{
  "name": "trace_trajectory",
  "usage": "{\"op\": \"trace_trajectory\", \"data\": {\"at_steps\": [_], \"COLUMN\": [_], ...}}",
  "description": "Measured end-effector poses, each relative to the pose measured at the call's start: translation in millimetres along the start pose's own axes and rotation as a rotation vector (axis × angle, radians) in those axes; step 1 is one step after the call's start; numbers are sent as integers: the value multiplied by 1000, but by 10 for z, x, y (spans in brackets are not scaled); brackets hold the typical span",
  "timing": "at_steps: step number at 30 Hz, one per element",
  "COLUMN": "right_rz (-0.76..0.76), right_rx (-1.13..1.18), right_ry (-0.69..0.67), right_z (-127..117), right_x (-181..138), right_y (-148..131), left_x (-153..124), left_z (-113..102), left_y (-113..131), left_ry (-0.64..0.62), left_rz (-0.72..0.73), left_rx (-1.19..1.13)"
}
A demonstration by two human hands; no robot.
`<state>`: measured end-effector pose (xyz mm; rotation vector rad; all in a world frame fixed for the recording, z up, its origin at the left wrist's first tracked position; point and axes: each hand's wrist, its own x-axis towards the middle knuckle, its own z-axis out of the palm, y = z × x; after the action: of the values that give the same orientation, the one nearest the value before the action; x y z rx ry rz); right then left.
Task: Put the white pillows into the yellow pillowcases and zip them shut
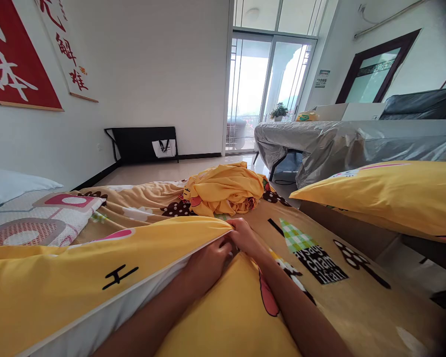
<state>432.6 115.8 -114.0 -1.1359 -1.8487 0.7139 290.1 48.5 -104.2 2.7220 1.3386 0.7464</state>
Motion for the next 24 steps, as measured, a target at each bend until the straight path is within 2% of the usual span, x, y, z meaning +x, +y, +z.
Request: {"op": "trace_trajectory", "data": {"at_steps": [4, 9, 15, 18, 21, 24], "right_rz": [-83, -100, -123, -126, -96, -52], "right_rx": [96, 44, 185, 223, 103, -107], "right_ry": [28, 110, 49, 26, 81, 206], "right_z": [-41, -56, 0, 5, 13, 40], "right_x": [-30, -61, -41, -21, -24, -44], "right_y": [-89, -135, -79, -59, -74, -103], "left_x": [-46, -26, 19, 18, 18, 25], "left_z": [-16, -59, -21, -25, -48, -47], "left_y": [55, 46, -13, -23, -42, -85], "left_ry": [-32, -43, -99, -68, -76, -168], "left_rz": [-30, -83, -97, -98, -121, -86], "left_rx": [163, 121, 132, 177, 182, 125]}}
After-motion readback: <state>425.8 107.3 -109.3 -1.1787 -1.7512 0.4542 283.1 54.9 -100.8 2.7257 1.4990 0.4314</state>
